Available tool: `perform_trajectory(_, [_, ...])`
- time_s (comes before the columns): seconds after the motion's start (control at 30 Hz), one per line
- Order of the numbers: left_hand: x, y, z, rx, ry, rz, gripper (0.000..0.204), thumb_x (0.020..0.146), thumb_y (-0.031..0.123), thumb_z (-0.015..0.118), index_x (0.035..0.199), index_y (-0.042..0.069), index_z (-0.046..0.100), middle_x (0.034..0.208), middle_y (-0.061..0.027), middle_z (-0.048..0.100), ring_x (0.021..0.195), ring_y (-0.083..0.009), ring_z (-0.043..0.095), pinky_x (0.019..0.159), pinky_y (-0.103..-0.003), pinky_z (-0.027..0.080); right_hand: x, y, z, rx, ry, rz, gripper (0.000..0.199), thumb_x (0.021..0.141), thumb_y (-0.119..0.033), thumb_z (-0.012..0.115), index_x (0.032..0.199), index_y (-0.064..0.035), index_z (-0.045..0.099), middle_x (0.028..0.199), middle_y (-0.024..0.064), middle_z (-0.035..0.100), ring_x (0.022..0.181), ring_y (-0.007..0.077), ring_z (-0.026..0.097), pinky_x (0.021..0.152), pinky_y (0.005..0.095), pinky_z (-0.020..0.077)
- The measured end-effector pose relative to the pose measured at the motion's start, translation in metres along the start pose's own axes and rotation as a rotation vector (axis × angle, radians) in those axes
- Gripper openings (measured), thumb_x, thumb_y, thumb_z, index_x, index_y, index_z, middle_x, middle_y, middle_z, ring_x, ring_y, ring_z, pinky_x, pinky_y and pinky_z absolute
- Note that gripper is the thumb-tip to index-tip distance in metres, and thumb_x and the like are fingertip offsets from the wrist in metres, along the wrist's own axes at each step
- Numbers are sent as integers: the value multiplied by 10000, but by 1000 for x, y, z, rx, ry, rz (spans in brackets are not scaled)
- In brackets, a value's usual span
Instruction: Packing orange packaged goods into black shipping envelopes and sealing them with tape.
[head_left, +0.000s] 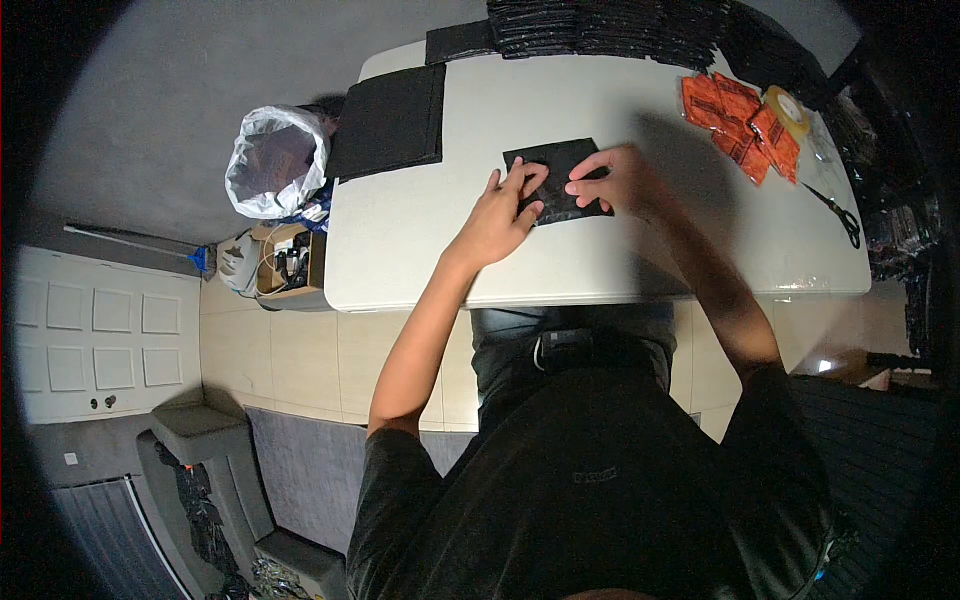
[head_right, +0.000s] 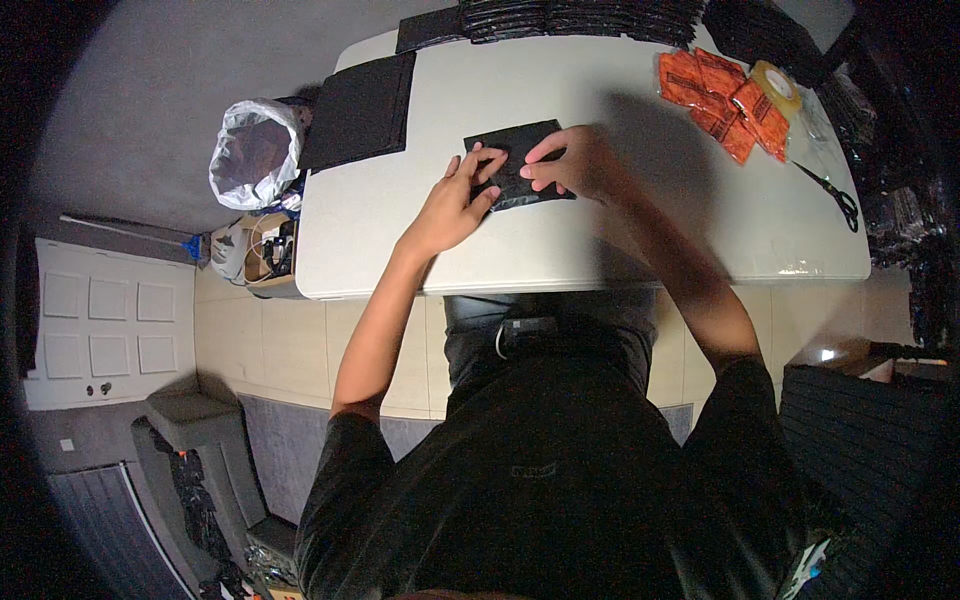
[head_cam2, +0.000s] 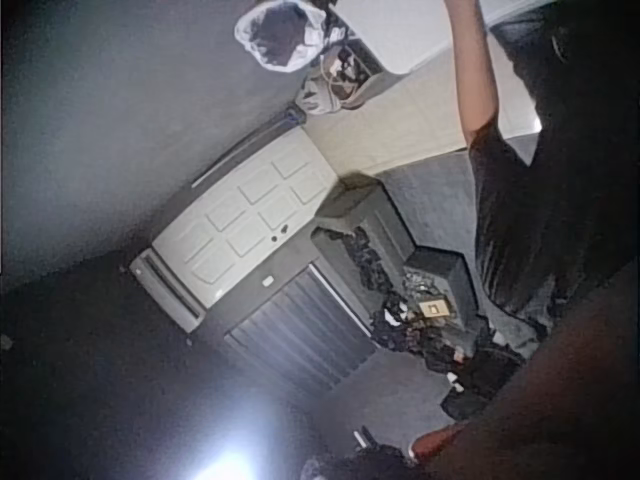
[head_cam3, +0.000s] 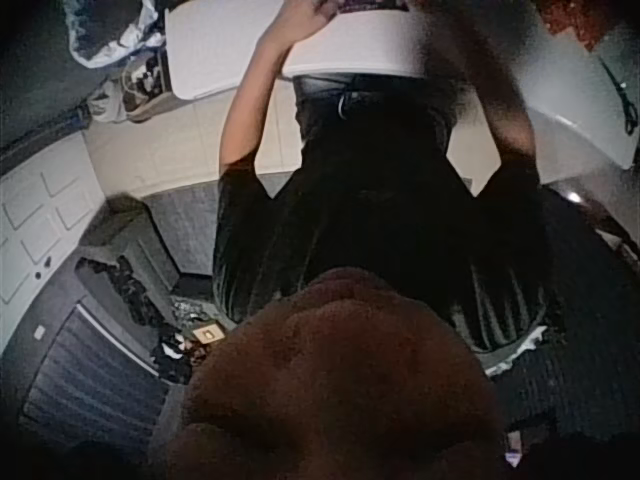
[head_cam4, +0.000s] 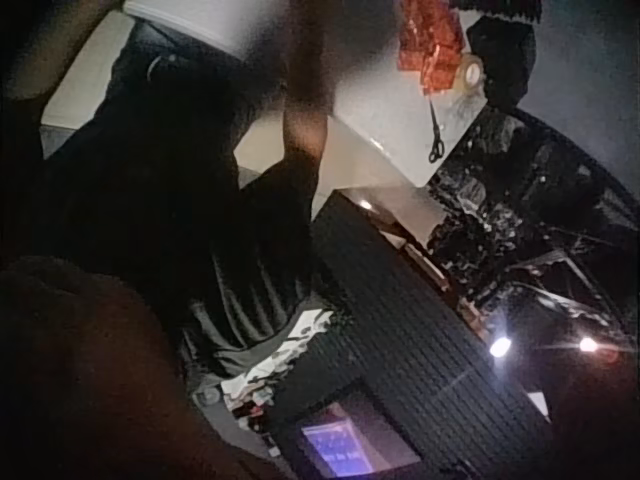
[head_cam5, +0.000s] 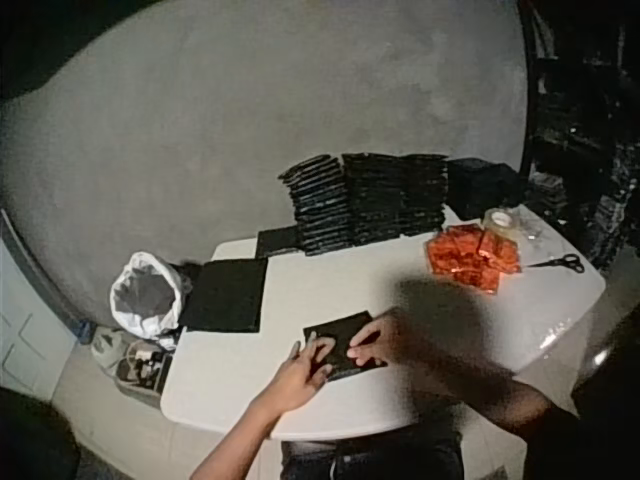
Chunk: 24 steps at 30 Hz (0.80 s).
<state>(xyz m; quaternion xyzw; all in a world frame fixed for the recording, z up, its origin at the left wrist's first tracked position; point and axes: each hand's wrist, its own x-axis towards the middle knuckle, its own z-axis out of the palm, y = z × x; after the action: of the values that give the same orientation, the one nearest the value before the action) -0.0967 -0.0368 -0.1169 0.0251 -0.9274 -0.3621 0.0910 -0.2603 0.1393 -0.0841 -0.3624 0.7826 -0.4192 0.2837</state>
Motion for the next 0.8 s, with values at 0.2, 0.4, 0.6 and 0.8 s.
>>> perform_trajectory(0.2, [-2,-6,2,13,12,19,527,1010,182,508,1507,58,380,1542,-144,475,1508,-372,294,1254,-559,150,-6,-7,7,-2,51,92,332,821,-217,834,1022,32,747,800,129,766,616,132,700,540,261,560])
perform_trajectory(0.4, [0,6,1,-12,16,4,541,1028,278,501,1532,114,394,1474,-160,550,1508,-391,285,1251,-563,145,-5,4,10,4,84,104,315,831,-196,827,1006,49,734,801,133,765,633,148,718,541,255,567])
perform_trajectory(0.6, [0,-1,5,192,18,99,505,1010,287,572,1479,110,514,1501,-155,520,1476,-442,327,1224,-591,203,-1,19,22,19,158,77,279,842,-174,814,983,42,709,766,133,753,600,144,701,525,282,566])
perform_trajectory(0.8, [-1,-3,10,263,43,131,495,1012,295,568,1452,70,546,1504,-172,510,1476,-431,333,1216,-586,227,-7,18,30,-285,292,-74,353,771,-145,863,994,73,696,1047,189,678,807,235,750,679,323,610])
